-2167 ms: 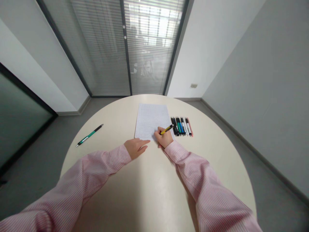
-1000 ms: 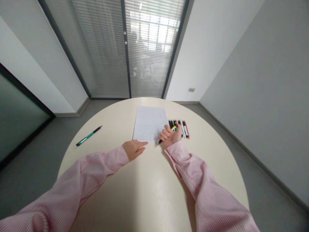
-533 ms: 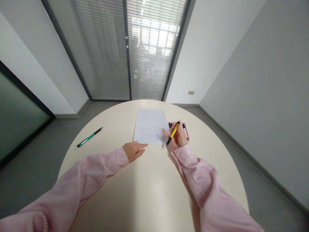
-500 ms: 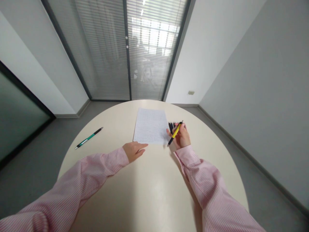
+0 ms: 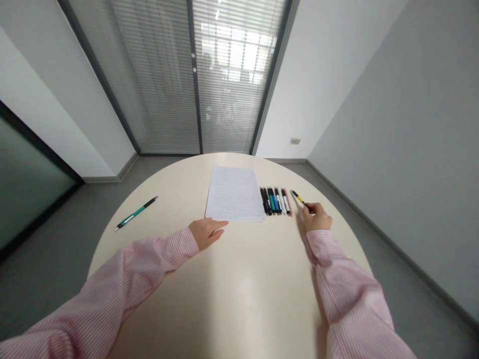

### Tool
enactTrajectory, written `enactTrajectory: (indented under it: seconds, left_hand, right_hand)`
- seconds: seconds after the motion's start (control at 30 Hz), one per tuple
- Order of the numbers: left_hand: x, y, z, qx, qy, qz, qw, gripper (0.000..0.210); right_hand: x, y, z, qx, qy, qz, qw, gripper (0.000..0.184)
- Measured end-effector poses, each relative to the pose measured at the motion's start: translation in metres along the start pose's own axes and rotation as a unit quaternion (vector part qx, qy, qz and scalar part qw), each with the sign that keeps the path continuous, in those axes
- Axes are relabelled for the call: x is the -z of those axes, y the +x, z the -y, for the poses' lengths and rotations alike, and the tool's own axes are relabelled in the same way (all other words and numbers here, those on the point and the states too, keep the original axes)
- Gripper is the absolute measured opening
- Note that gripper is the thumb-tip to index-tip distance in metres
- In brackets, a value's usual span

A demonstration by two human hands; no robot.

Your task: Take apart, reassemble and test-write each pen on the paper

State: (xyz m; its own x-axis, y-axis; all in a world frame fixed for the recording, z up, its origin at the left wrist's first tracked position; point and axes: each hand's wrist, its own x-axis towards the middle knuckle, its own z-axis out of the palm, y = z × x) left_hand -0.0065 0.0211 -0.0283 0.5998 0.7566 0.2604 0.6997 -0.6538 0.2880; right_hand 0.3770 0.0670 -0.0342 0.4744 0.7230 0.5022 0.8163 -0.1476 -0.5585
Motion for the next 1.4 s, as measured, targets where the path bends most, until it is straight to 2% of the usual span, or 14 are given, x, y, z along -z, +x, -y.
enactTrajectory:
  seconds: [0.1,0.27,0.5,0.6,0.7,0.77,0.83,0.93,1.0,1.07,1.17,1.27,1.33,1.4]
  left_hand:
    - [0.0,0.0,0.0,0.001,0.003,0.002,1.0,0.035]
    - [-0.001,0.0,0.0,-0.002,0.004,0.0,1.0,0.036]
    - [-0.004,0.0,0.001,-0.001,0.003,-0.007,1.0,0.035]
    - [-0.003,0.001,0.001,-0.002,0.002,-0.003,1.0,0.035]
    - [0.0,0.001,0.0,-0.008,0.005,0.0,1.0,0.035]
    - [0.001,0.001,-0.001,-0.008,0.007,-0.004,1.0,0.035]
    - [0.002,0.001,-0.002,-0.006,0.009,-0.009,1.0,0.034]
    - [0.004,0.002,-0.003,-0.008,0.006,-0.012,1.0,0.034]
    - [0.003,0.001,-0.003,-0.008,0.001,-0.016,1.0,0.033]
    - [0.001,0.001,-0.003,-0.01,-0.006,-0.025,1.0,0.033]
    - [-0.001,0.0,-0.004,-0.014,-0.009,-0.051,0.999,0.031]
    - [0.003,0.003,-0.001,-0.008,0.004,-0.107,0.994,0.029]
    - [0.015,0.007,0.008,0.025,0.038,-0.16,0.986,0.029]
    - [0.031,0.009,0.023,0.103,0.091,-0.194,0.971,0.029]
  right_hand:
    - [-0.005,-0.002,-0.001,0.039,-0.027,0.046,0.998,0.03]
    - [-0.012,-0.005,-0.001,0.125,-0.017,0.038,0.991,0.035]
    - [-0.012,-0.008,-0.003,0.172,-0.024,0.084,0.981,0.035]
    - [-0.005,-0.011,0.009,0.194,-0.016,0.051,0.98,0.033]
    - [0.005,-0.024,0.035,0.211,0.014,0.007,0.977,0.026]
    - [0.01,-0.043,0.061,0.224,0.052,0.047,0.972,0.02]
    - [0.011,-0.068,0.089,0.262,0.075,0.121,0.954,0.016]
    - [0.01,-0.108,0.127,0.319,0.078,0.257,0.909,0.015]
    - [0.009,-0.126,0.142,0.362,0.053,0.306,0.879,0.017]
    - [0.009,-0.134,0.15,0.392,0.028,0.317,0.863,0.018]
    - [0.009,-0.133,0.149,0.382,0.019,0.322,0.866,0.017]
    - [0.009,-0.13,0.144,0.374,0.027,0.33,0.866,0.017]
    - [0.009,-0.129,0.142,0.376,0.031,0.332,0.865,0.017]
    - [0.009,-0.129,0.14,0.377,0.032,0.331,0.865,0.018]
